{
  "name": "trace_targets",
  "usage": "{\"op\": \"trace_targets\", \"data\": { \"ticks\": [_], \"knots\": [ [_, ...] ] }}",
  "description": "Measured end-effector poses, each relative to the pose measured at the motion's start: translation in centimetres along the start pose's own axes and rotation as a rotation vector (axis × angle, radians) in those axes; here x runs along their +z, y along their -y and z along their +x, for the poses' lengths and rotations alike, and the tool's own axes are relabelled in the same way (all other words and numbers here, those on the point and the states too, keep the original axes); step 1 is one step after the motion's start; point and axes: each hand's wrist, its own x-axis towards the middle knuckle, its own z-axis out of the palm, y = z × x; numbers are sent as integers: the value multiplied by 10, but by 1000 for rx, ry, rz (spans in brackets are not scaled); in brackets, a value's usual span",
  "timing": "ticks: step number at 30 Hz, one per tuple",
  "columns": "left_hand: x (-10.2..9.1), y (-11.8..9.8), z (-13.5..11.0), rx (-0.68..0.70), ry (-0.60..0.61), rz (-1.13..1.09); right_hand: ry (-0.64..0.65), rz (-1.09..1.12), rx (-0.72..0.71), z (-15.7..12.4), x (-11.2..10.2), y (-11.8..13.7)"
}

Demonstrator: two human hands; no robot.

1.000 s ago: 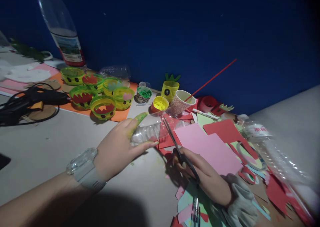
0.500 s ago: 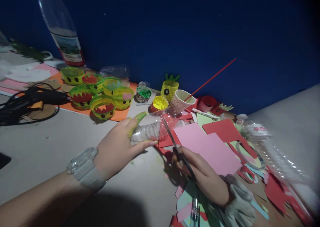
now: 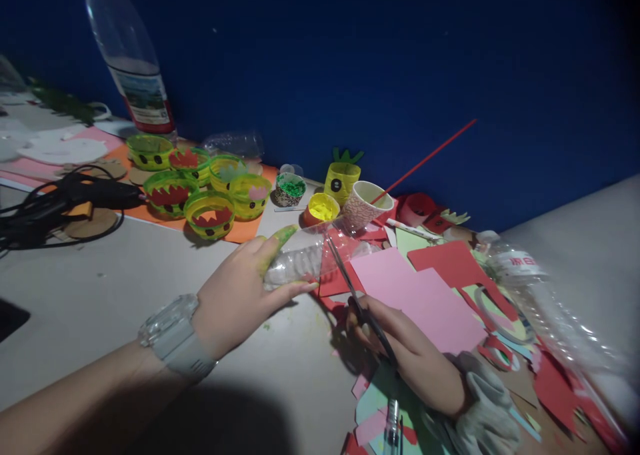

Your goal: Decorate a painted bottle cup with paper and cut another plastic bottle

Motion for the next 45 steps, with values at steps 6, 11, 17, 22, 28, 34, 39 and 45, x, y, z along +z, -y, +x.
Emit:
{"op": "trace_targets", "data": {
  "ticks": [6, 11, 17, 22, 28, 34, 39, 45],
  "knots": [
    [1, 1, 0, 2, -5, -2, 17, -16, 21, -1, 0, -1],
    [1, 1, 0, 2, -1, -13, -10, -49, 26, -1, 1, 0],
    [0, 1, 0, 10, -7, -19, -36, -121, -11, -1, 2, 1],
    [0, 1, 0, 5, -12, -34, -58, -176, -30, -1, 3, -3],
    [-1, 0, 1, 3, -33, -47, -48, -190, -23, -1, 2, -4],
    [-2, 0, 0, -13, -22, -53, -71, -161, 9, -4, 7, 0],
    [-1, 2, 0, 9, -30, -39, -85, -141, 11, -5, 11, 0],
    [1, 3, 1, 0, -27, -30, -83, -133, 28, -4, 11, -4]
  ]
}}
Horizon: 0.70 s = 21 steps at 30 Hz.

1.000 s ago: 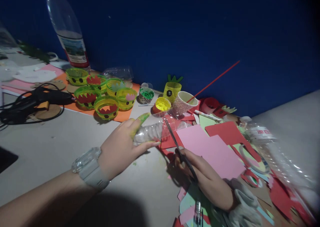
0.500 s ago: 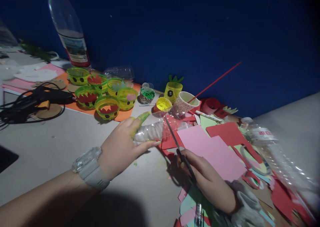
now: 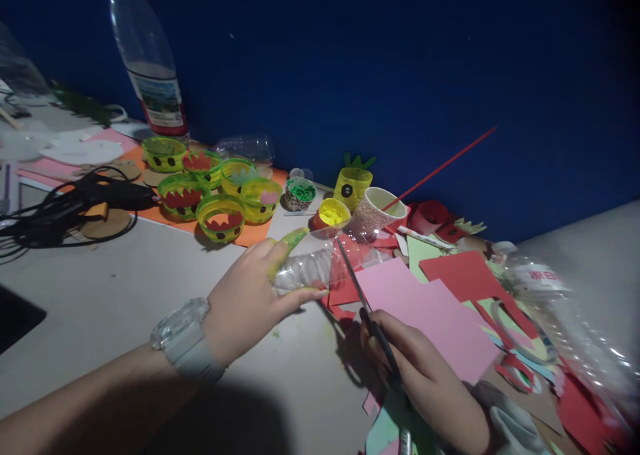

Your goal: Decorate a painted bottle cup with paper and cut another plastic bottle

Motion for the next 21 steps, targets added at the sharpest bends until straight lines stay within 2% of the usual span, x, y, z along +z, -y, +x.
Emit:
{"op": "trace_targets", "data": {
  "ticks": [7, 15, 21],
  "knots": [
    [-2, -2, 1, 2, 1, -7, -12, 104, 5, 0, 1, 1],
    [-2, -4, 2, -55, 66, -69, 134, 555, 34, 3, -5, -4],
    [-3, -5, 0, -24, 56, -48, 140, 564, 36, 1, -6, -3]
  ]
}}
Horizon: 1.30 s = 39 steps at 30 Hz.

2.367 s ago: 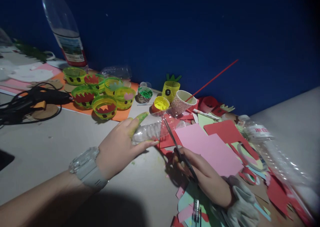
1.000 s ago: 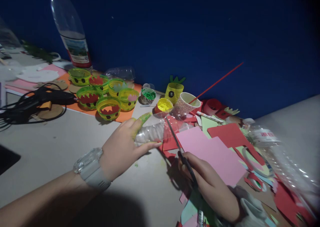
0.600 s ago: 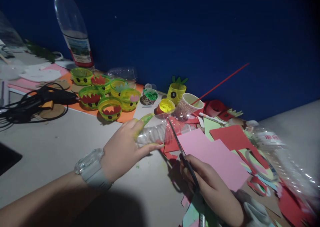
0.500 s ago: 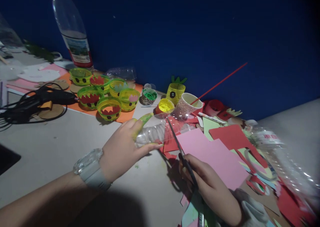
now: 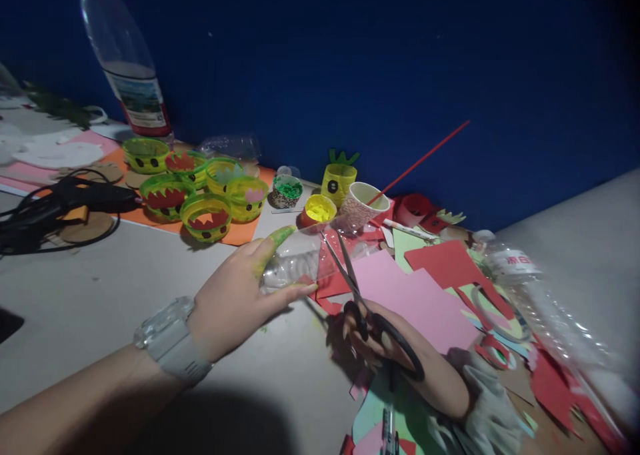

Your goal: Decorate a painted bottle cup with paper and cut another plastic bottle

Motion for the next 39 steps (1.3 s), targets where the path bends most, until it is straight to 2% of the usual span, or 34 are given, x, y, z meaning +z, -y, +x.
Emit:
{"op": "trace_targets", "data": {
  "ticks": [5, 11, 25, 39],
  "knots": [
    [0, 0, -2, 27, -36, 38, -27, -162, -37, 0, 7, 9],
    [2, 2, -3, 26, -58, 94, -22, -280, -67, 1, 7, 6],
    [1, 1, -2, 15, -13, 49, 26, -239, -72, 1, 2, 7],
    [0, 0, -6, 206, -39, 337, -45, -219, -59, 1, 7, 7]
  ]
}}
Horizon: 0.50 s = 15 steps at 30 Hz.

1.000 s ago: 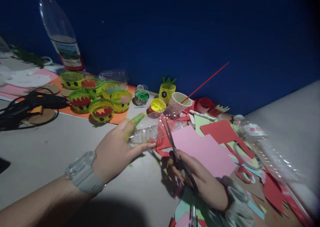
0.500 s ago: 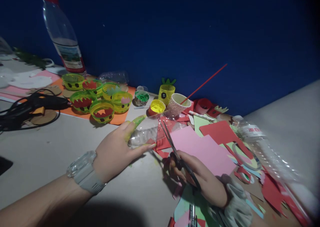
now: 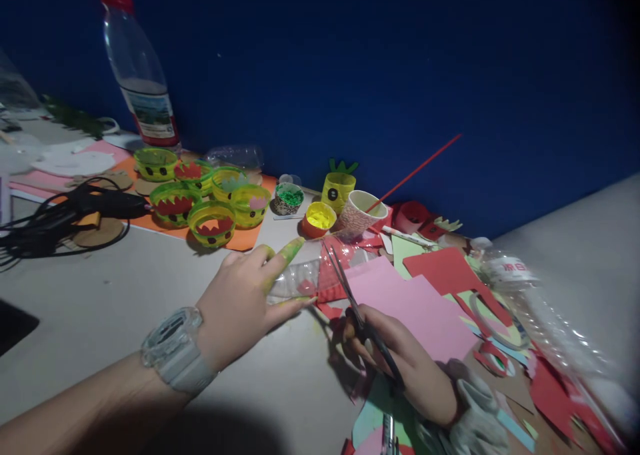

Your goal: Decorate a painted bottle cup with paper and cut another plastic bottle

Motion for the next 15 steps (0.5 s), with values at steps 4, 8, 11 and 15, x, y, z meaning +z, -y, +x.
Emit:
{"op": "trace_targets", "data": {
  "ticks": [4, 8, 11, 15],
  "knots": [
    [1, 0, 0, 49, -14, 95, -15, 19, -3, -1, 1, 1],
    [1, -1, 1, 49, -14, 121, -25, 16, 2, -1, 2, 0],
    [0, -1, 1, 3, 13, 94, -42, -3, 15, 0, 2, -1],
    [-1, -1, 2, -92, 34, -18, -40, -59, 2, 1, 1, -1]
  ]
}}
